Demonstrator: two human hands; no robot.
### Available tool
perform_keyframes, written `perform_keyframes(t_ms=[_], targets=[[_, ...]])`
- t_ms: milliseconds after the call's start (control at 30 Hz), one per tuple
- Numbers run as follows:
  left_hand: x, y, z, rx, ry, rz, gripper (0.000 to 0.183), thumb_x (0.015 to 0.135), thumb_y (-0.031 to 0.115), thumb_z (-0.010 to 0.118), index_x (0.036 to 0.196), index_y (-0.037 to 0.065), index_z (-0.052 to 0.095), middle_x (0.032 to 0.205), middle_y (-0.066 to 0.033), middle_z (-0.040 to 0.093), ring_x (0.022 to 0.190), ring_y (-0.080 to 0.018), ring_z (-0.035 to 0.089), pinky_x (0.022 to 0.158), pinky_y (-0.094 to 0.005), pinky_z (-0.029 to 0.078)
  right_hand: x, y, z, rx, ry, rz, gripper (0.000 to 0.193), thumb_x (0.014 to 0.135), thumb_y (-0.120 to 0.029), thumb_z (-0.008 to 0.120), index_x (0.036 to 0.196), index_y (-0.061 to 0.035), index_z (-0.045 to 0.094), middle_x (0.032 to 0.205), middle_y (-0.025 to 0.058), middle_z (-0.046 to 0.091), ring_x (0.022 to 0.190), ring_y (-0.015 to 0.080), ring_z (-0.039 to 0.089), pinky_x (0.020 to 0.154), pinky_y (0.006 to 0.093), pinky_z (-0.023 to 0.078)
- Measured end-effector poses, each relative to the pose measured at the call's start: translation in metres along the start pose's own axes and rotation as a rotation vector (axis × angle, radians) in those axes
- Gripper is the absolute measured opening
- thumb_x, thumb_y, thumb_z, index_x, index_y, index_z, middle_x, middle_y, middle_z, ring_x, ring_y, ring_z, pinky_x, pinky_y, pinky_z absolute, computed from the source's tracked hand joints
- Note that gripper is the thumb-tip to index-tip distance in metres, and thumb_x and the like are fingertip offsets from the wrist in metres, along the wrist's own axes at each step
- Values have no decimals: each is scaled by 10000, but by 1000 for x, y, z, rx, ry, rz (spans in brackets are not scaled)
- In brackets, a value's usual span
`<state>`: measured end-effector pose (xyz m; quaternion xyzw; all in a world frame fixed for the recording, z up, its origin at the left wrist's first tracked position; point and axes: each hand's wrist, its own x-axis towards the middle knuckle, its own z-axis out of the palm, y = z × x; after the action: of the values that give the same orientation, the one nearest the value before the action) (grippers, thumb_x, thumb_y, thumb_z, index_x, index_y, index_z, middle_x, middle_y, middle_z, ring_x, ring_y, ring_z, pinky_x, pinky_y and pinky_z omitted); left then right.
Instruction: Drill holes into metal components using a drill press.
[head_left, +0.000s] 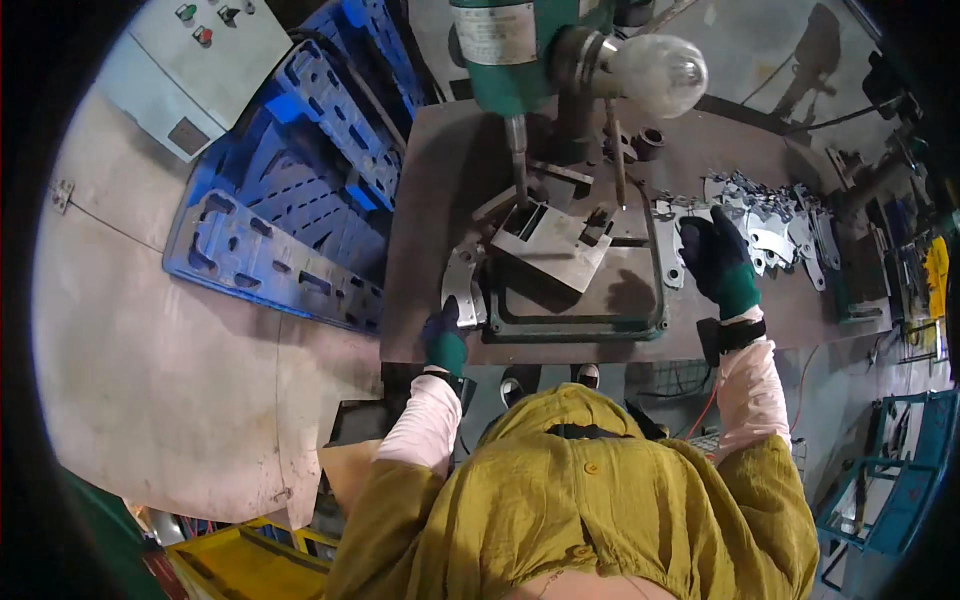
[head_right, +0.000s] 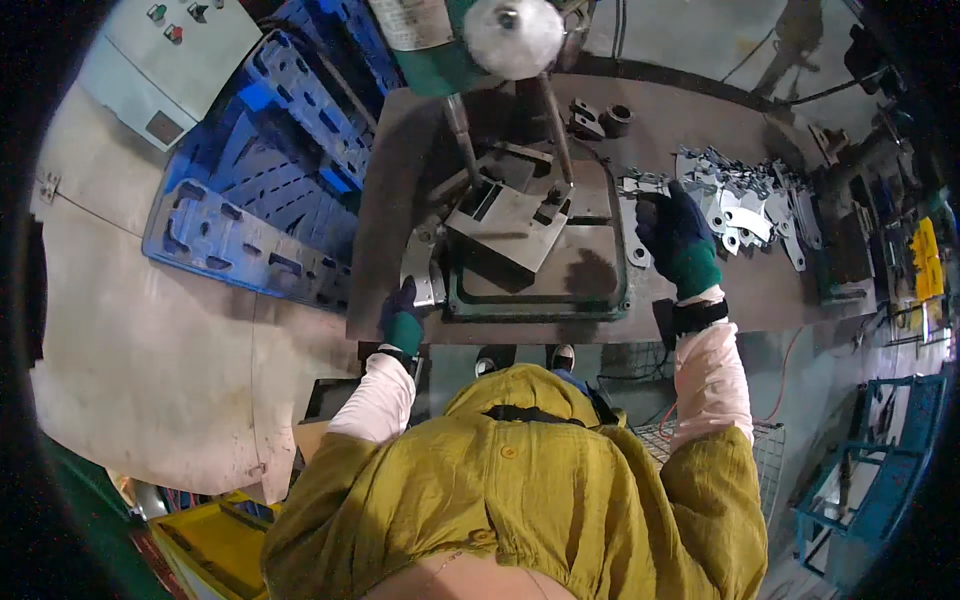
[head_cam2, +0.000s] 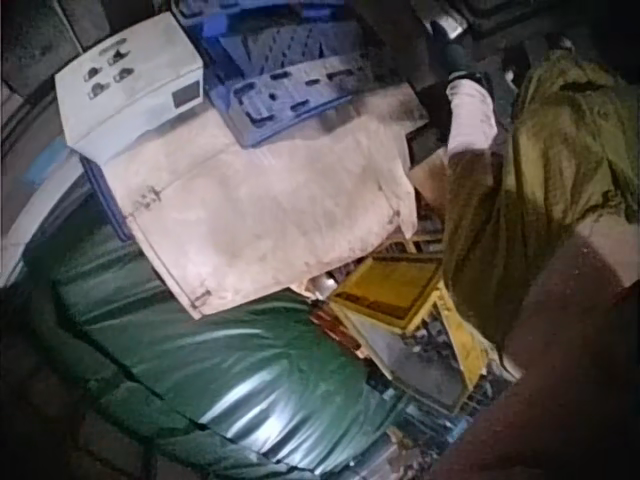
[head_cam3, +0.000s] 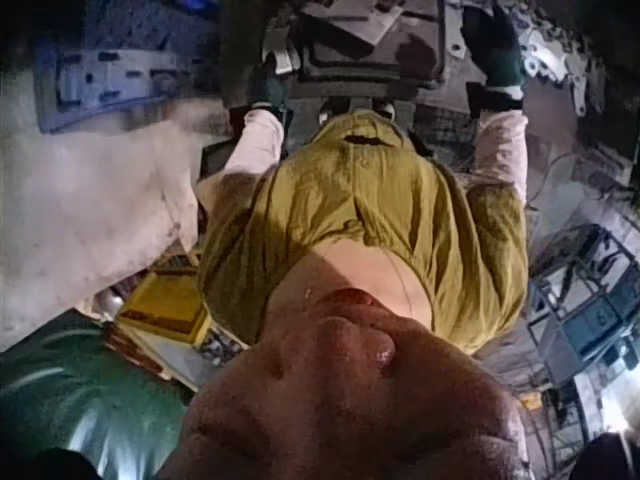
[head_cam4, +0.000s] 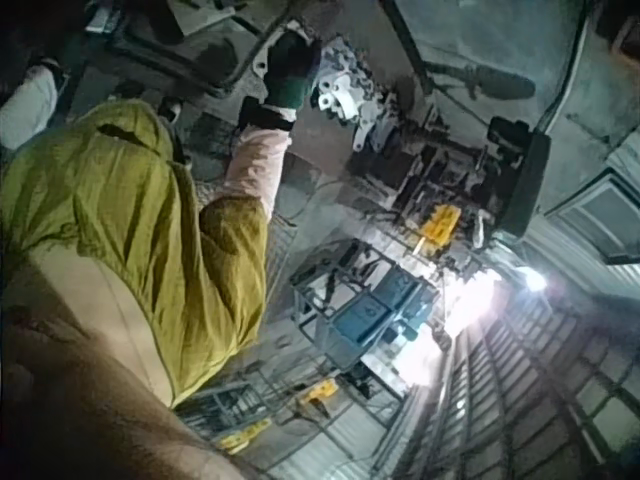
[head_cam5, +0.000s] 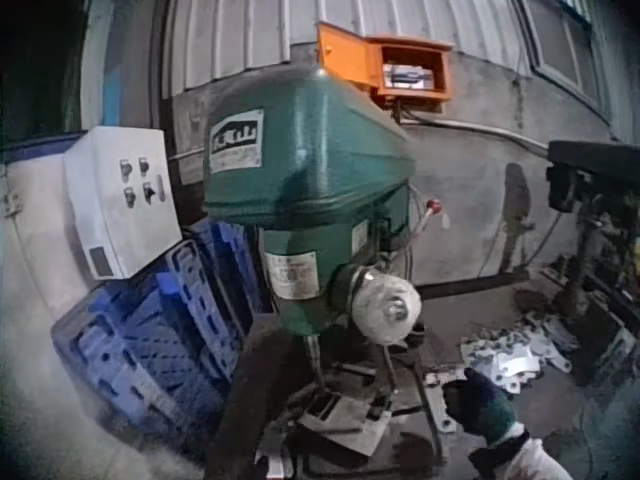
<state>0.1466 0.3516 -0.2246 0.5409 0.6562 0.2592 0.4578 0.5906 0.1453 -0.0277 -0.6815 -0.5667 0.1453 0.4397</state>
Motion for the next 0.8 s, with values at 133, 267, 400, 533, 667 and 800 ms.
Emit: perform_keyframes(t_ms=[133, 267, 400, 533, 667, 800], targets=[[-7, -9, 19, 173, 327, 226, 632, 930, 471, 586, 1310, -32, 543, 1170, -179, 666, 924, -303, 671, 814, -429, 507, -39, 93, -4, -109, 100, 88, 403, 947, -341, 612, 1198, -27, 569, 1067, 83, 671, 942, 179, 633, 867, 311, 505], [-19, 9, 25, 18, 265, 121, 592, 931, 411, 587, 1338, -13, 524, 1262, -185, 617, 1078, -293, 622, 935, -397, 464, -51, 114, -2, 860, 366, 963, 361, 910, -402, 652, 1018, -58, 671, 793, 90, 675, 694, 219, 651, 644, 336, 545], [-31, 47, 25, 135, 82, 52, 535, 926, 334, 566, 1356, 19, 519, 1378, -203, 534, 1244, -274, 530, 997, -410, 433, -75, 150, 9, -82, 276, 843, 463, 864, -464, 667, 1043, -37, 660, 755, 114, 655, 630, 244, 636, 593, 364, 506], [-18, 25, 35, 689, 127, 105, 584, 917, 412, 521, 1366, 37, 520, 1397, -230, 511, 1282, -369, 491, 1043, -432, 402, -66, 109, 31, -467, 139, 642, 670, 809, -514, 661, 1292, -68, 536, 1125, 204, 665, 1057, 387, 627, 868, 475, 494], [1, -18, 10, 433, 148, 139, 614, 907, 400, 536, 1393, 28, 481, 1383, -239, 509, 1264, -420, 482, 1065, -436, 389, -45, 112, 58, -502, -34, 667, 849, 795, -521, 661, 1433, -54, 351, 1164, 152, 666, 1073, 365, 632, 882, 482, 498], [-18, 30, 25, 532, 202, 208, 672, 867, 403, 579, 1406, 21, 459, 1376, -251, 509, 1251, -407, 496, 1061, -443, 390, -31, 119, 64, -643, -51, 895, 938, 788, -473, 670, 1497, -18, 257, 1205, 151, 654, 1119, 347, 624, 927, 462, 491]])
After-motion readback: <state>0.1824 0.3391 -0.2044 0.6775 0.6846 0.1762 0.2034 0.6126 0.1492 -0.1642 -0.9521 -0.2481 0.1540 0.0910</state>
